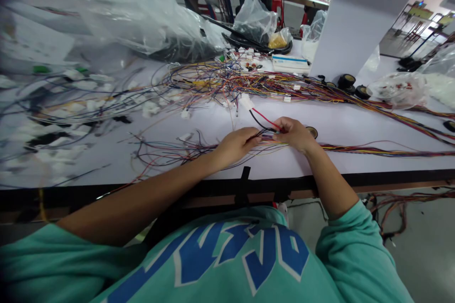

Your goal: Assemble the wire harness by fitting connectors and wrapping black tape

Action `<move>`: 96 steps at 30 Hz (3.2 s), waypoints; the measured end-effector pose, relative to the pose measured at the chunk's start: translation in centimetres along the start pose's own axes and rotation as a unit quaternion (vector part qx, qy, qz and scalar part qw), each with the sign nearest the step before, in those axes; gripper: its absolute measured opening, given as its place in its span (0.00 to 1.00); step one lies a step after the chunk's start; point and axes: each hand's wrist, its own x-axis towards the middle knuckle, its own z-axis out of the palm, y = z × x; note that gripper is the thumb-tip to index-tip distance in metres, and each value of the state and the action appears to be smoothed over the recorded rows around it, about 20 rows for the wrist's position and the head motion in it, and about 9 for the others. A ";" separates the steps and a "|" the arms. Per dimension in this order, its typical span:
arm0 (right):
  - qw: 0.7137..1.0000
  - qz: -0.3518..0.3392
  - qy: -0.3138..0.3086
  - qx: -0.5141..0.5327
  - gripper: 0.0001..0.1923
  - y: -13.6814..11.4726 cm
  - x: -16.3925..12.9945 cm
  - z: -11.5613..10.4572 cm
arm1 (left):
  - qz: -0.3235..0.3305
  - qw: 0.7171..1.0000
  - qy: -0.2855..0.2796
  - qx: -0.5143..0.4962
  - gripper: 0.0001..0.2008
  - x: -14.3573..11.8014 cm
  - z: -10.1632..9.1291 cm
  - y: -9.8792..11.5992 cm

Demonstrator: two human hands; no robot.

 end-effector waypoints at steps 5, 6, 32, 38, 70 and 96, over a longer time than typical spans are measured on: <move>0.998 -0.001 0.046 0.031 0.14 -0.2 0.1 -0.2 | 0.051 0.990 -0.002 0.131 0.13 -0.7 -1.1 -0.4; 0.998 -0.002 0.051 0.028 0.14 -0.1 0.1 -0.2 | 0.061 0.986 -0.006 0.153 0.13 -1.0 -1.3 -0.5; 0.995 0.089 -0.037 -0.013 0.10 0.2 0.2 0.2 | 0.058 0.997 0.012 0.048 0.10 0.5 -1.7 -0.1; 0.994 0.093 -0.058 -0.004 0.08 0.5 0.5 0.1 | -0.034 0.952 -0.072 -0.294 0.09 1.4 -1.4 -1.2; 0.991 0.082 0.073 0.083 0.11 -0.5 0.5 -0.4 | -0.030 0.983 -0.182 -0.020 0.13 -2.0 -4.3 -3.7; 0.985 -0.053 -0.146 0.071 0.22 1.3 -0.7 -3.3 | -0.118 0.990 0.020 -0.070 0.18 -3.2 -3.8 -5.2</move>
